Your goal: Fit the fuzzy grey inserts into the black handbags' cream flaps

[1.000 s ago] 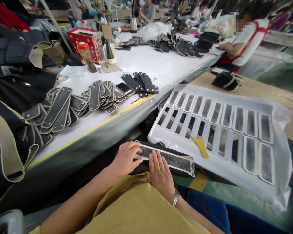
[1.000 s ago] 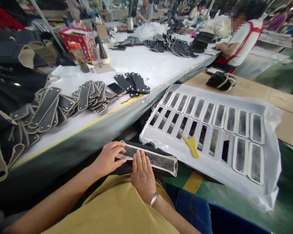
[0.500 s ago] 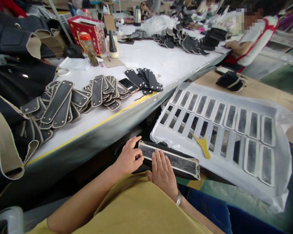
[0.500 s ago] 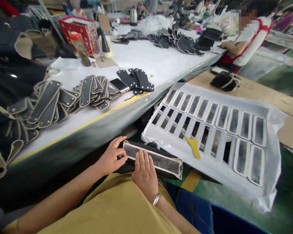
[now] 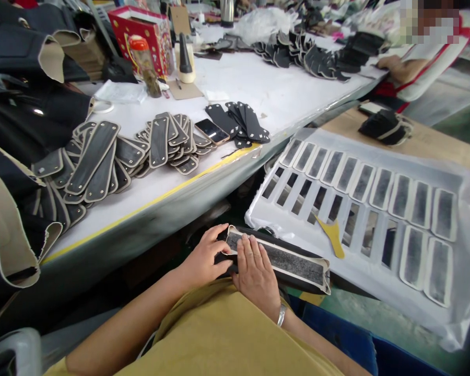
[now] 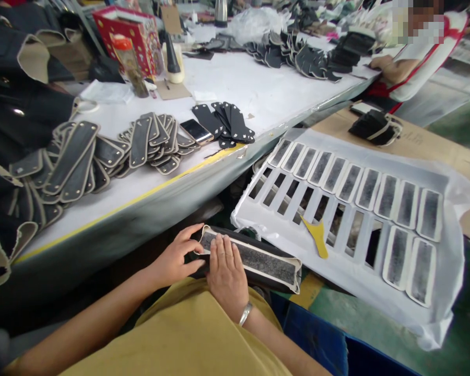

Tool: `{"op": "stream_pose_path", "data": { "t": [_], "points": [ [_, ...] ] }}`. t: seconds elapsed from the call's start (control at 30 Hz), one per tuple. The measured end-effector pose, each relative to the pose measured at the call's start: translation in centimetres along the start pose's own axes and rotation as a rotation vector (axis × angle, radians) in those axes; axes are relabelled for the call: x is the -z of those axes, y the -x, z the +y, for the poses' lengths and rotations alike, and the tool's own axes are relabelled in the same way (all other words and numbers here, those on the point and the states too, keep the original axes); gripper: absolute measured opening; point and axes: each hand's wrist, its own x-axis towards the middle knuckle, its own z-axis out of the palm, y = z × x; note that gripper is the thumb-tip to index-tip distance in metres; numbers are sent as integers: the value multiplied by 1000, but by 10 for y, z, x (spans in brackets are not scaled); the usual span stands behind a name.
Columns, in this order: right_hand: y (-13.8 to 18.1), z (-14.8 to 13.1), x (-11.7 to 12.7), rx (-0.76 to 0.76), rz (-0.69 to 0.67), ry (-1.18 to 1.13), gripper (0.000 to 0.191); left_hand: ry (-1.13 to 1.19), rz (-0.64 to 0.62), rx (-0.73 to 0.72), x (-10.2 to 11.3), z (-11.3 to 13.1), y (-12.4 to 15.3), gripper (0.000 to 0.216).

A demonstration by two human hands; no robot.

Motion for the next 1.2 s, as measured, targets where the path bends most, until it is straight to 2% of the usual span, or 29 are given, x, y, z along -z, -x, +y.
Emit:
{"op": "stream_pose_path", "data": {
  "t": [0.07,0.17,0.27,0.37,0.53,0.7,0.77,0.87,1.03,1.1,1.2],
  "points": [
    [-2,-1,0,3,-7,-7,67,65,15,12,5,-6,3,13],
    [-3,-3,-1,20,-16,-14,71,96,11,-21,14,-12,2,8],
    [-4,-4,-2,36,-25,-20,73,47,-57,-112,19,-15,-5,6],
    [-7,-4,-3,41,-19,-37,72,-33,-62,-161,21,-15,-10,9],
    [-18,-12,-5,43,-21,-60,64,-138,-16,-149,18,-9,-15,10],
    [-20,-15,-1,55,-35,-66,64,-233,-47,-111,15,1,-17,11],
    [-10,-4,3,70,-50,-62,71,-251,-65,-126,12,2,-17,11],
    [22,19,12,18,-68,-31,78,-256,-72,-130,10,3,-14,11],
    [76,51,24,-126,-37,47,72,-219,-57,-145,18,7,-8,10],
    [82,57,30,-133,-38,51,76,-258,-79,-194,20,13,-12,35],
    [79,68,44,-84,-67,29,79,-379,-233,-304,13,27,-30,69]
  ]
}}
